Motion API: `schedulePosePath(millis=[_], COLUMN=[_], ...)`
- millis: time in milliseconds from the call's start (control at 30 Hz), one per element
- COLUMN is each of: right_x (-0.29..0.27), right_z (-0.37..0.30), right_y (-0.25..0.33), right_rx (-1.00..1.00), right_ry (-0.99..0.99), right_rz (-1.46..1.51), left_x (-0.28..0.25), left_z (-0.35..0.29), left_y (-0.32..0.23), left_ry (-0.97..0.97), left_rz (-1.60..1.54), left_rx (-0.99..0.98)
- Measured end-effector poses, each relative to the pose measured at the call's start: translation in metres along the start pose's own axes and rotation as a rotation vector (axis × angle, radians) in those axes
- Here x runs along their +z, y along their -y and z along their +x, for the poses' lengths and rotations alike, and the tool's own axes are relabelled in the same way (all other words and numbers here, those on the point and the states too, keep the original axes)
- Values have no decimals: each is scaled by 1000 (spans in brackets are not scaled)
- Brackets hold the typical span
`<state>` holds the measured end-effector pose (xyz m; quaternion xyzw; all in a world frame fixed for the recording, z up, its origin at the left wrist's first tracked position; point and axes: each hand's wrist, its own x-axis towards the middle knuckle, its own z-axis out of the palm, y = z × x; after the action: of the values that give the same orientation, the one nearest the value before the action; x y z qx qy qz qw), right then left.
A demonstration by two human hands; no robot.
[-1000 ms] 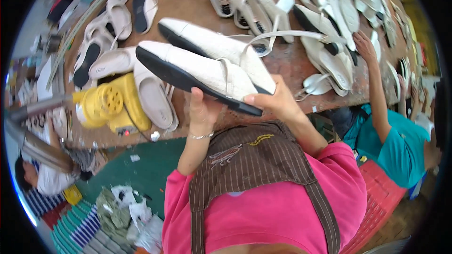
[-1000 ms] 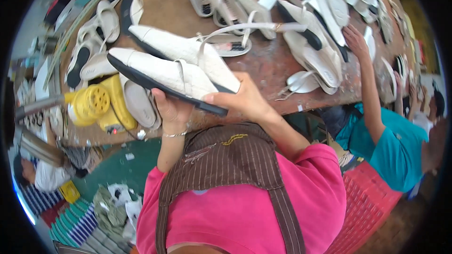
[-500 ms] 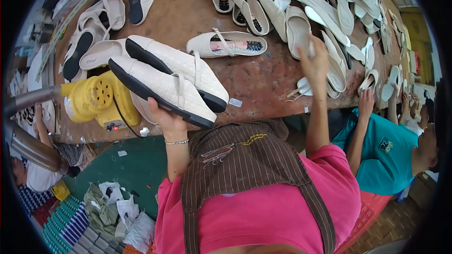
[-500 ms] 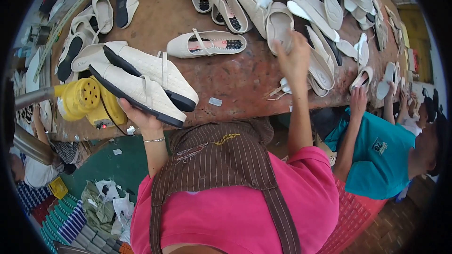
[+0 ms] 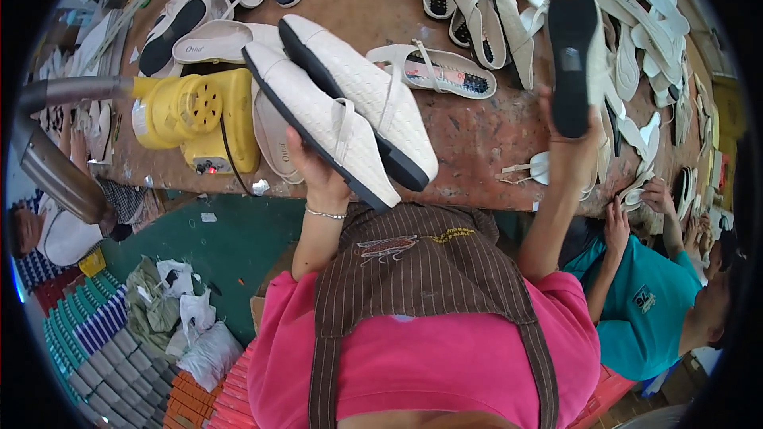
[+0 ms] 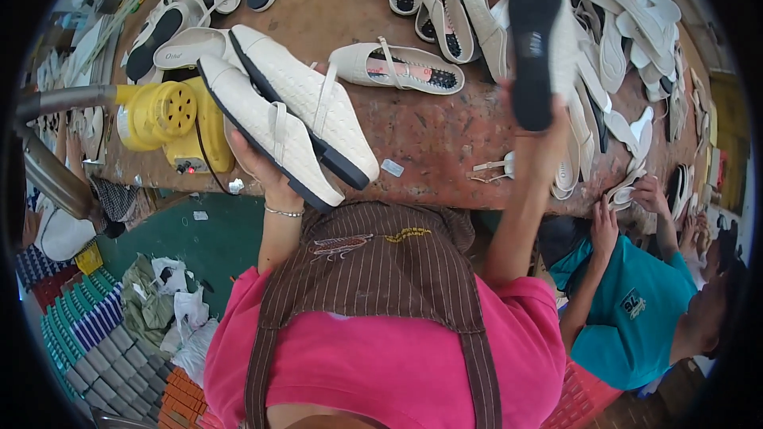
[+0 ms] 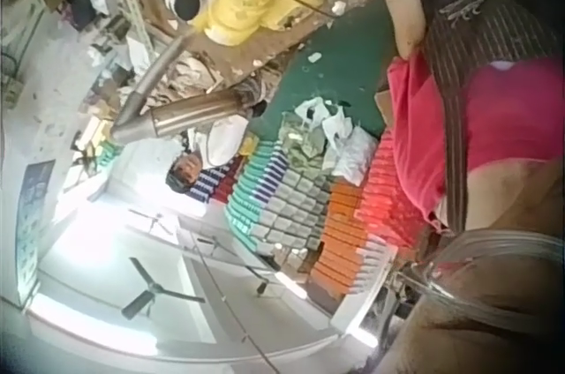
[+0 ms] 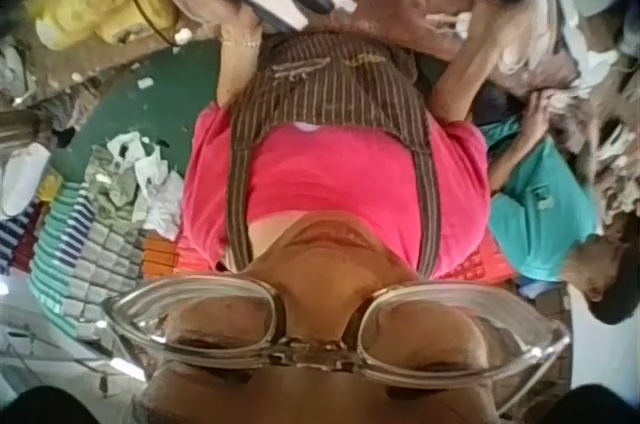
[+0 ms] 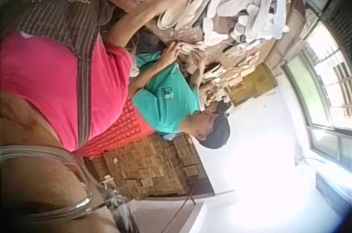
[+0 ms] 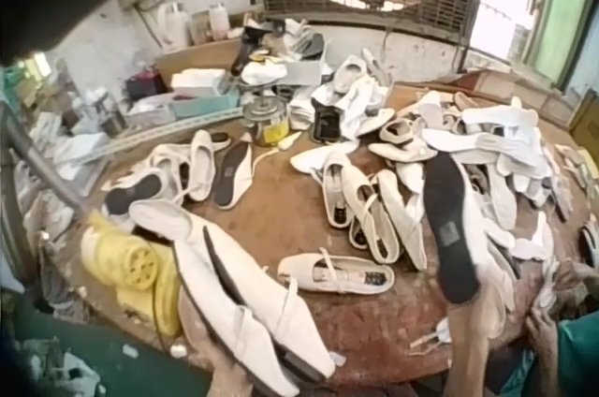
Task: Pairing shoes and using a stationary heat gun to process footwear components on a production line.
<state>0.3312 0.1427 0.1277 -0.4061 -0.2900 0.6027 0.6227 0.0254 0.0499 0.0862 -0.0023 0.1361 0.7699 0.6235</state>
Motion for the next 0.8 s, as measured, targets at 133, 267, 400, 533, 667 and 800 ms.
schedulePosePath(millis=[133,267,400,533,667,800], right_x=[72,83,92,95,104,109], right_z=[-38,-75,-76,-70,-70,-77], right_y=[-55,-77,-71,-78,-73,-75], right_rx=[157,291,312,326,219,372], right_ry=[86,422,626,703,768,792], right_rz=[-225,-225,-268,-249,-397,-277], left_x=[2,-3,-7,-7,-18,-6], left_z=[-3,-5,-9,-5,-5,-14], left_y=[4,-9,-17,-19,-29,-38], left_ry=[51,5,-107,-102,-101,-169], left_rz=[50,-19,163,161,128,281], left_rx=[9,85,245,315,321,367])
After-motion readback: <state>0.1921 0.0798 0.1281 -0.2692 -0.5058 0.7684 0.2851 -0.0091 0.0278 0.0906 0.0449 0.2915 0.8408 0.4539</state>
